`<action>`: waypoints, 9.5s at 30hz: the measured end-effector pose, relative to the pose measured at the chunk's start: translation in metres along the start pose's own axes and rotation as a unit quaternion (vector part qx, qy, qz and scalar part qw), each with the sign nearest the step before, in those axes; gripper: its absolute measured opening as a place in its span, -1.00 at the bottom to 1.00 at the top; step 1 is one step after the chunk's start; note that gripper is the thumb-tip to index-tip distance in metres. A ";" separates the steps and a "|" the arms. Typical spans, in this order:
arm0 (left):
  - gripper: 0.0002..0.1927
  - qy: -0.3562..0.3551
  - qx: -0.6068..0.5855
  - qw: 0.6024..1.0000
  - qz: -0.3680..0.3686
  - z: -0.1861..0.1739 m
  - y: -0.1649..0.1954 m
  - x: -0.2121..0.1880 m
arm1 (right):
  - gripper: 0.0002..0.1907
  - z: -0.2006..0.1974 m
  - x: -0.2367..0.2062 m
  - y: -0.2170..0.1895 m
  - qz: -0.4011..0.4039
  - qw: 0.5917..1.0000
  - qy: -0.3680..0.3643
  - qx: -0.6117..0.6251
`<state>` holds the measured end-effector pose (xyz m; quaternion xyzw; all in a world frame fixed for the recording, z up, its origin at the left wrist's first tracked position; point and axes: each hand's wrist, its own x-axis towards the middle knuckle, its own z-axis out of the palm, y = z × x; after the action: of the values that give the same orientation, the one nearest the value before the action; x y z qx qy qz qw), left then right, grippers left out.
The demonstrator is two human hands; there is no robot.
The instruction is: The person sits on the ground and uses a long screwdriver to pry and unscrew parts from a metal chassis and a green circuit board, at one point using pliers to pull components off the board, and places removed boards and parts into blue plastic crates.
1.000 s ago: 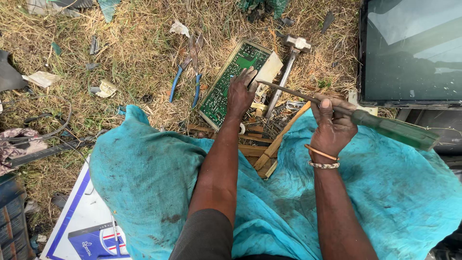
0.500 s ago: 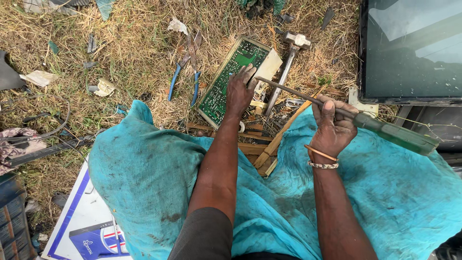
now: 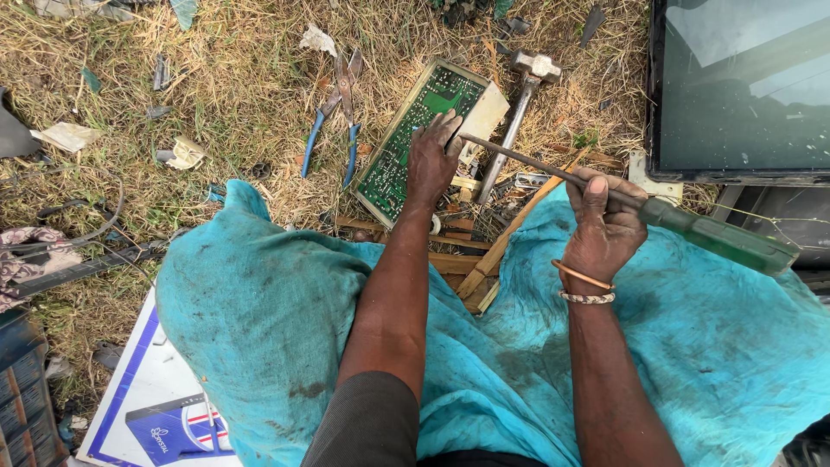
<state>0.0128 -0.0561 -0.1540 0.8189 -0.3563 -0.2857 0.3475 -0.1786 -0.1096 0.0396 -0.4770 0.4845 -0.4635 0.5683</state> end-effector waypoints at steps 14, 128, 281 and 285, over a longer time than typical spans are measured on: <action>-0.49 -0.007 0.018 1.000 -0.011 -0.002 0.000 0.000 | -0.82 -0.006 0.000 0.001 0.028 0.999 0.044 -0.006; -0.87 -0.203 0.620 0.728 0.210 -0.018 0.052 0.018 | -0.68 -0.017 0.098 -0.136 -0.152 0.978 -0.111 -0.092; -0.12 -0.041 0.175 0.983 -0.023 0.004 0.045 0.067 | -0.81 -0.058 0.083 -0.152 0.093 0.961 -0.232 -0.116; -0.04 -0.062 0.178 0.982 -0.011 0.011 0.039 0.071 | -0.85 -0.081 0.072 -0.156 0.096 0.967 -0.236 -0.021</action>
<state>0.0313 -0.1356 -0.1457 0.8522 -0.4136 -0.2716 0.1703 -0.2621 -0.2061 0.1802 -0.5358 0.3898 -0.2715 0.6980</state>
